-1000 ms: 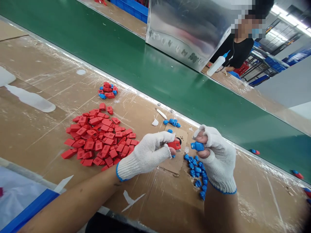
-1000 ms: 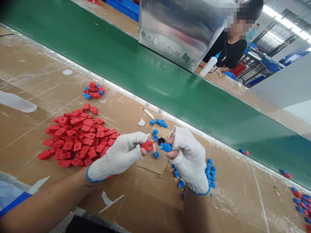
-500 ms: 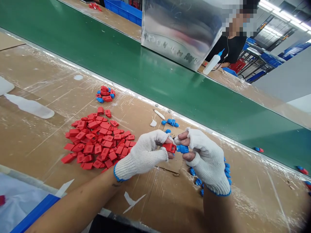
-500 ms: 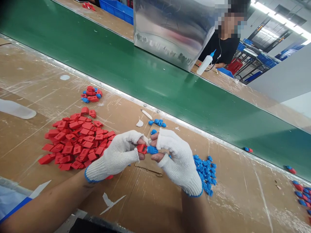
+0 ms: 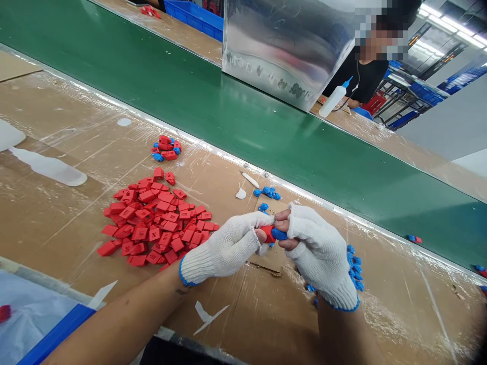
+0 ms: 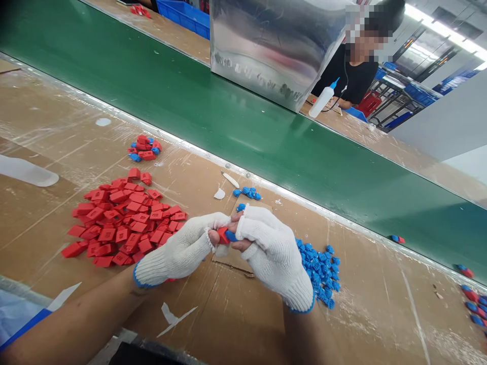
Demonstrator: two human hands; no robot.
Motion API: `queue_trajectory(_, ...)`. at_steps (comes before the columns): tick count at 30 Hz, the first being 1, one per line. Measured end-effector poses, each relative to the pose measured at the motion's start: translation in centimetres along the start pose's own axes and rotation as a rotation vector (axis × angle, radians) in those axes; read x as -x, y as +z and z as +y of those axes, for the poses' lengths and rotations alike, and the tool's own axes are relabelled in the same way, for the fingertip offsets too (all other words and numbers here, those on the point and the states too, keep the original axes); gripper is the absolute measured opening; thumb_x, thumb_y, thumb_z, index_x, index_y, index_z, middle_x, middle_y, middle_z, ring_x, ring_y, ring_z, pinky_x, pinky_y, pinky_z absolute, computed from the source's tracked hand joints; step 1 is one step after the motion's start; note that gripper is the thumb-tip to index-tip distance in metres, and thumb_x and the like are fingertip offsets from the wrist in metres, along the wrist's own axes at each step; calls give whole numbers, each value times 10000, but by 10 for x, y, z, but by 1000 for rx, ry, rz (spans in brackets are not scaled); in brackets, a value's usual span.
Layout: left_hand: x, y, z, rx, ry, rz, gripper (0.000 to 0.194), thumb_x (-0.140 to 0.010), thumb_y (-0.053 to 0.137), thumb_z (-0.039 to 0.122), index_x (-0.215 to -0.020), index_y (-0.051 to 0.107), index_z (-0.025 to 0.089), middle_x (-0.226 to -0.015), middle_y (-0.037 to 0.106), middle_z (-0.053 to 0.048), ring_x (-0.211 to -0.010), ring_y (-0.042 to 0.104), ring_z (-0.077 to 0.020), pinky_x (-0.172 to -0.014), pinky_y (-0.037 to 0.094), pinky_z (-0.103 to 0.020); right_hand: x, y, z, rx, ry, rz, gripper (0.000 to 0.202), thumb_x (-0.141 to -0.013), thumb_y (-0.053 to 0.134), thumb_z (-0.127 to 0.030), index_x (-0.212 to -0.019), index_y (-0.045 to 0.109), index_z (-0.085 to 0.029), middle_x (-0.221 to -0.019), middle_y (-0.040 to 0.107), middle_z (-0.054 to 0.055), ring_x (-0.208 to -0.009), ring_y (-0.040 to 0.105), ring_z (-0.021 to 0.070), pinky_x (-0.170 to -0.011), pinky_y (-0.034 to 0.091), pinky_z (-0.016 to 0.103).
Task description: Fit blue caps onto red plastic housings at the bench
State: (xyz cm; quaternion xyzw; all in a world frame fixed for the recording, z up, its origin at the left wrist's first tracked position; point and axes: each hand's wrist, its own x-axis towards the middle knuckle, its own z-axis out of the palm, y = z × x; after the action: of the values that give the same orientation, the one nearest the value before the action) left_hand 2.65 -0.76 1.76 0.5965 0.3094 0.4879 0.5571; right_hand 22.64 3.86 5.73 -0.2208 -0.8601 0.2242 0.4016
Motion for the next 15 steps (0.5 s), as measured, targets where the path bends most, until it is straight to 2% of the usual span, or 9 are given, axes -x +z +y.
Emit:
queue_trajectory(3, 0, 2, 1, -6, -33, 20, 511, -1103, 426, 635, -866, 527, 194, -776, 475, 22, -663, 396, -129, -621, 374, -291, -4, 1, -2, 31, -31, -53, 120, -1030, 711, -155, -977, 703, -262, -930, 769, 27, -924, 769, 210, -785, 637, 313)
queue_trajectory(6, 1, 4, 0, 4, -28, 64, 471, -1111, 429, 601, -841, 476, 217, -772, 441, 30, -666, 361, -133, -620, 365, -294, -6, 0, 0, 26, -29, -85, 141, -1043, 680, -142, -966, 685, -260, -897, 741, 29, -909, 748, 210, -775, 617, 324)
queue_trajectory(8, 3, 8, -4, 47, -27, 54, 484, -1105, 426, 622, -845, 483, 218, -779, 449, 19, -670, 369, -137, -626, 368, -303, -5, 4, 2, -15, -39, -69, 107, -1086, 657, -246, -985, 687, -263, -942, 751, 49, -943, 746, 223, -818, 624, 357)
queue_trajectory(11, 6, 22, -16, 198, -78, 38, 548, -1078, 393, 713, -887, 523, 216, -730, 462, 15, -623, 387, -135, -592, 352, -313, -1, 22, -2, -135, -10, 2, 266, -1125, 570, -486, -999, 664, -272, -1018, 766, 77, -1053, 743, 255, -922, 630, 420)
queue_trajectory(13, 6, 33, -24, 284, -104, 122, 566, -1017, 492, 771, -870, 517, 226, -695, 451, 24, -603, 386, -130, -572, 346, -306, 4, 36, -8, -240, 68, 59, 344, -1099, 554, -604, -1000, 622, -282, -975, 750, 77, -1104, 730, 286, -962, 621, 462)
queue_trajectory(15, 3, 38, -28, 308, -131, 179, 595, -974, 529, 809, -843, 518, 228, -658, 450, 29, -584, 389, -128, -557, 352, -303, 10, 38, -12, -333, 182, 72, 437, -1072, 496, -719, -1013, 584, -294, -881, 692, 70, -1043, 728, 312, -898, 621, 492)
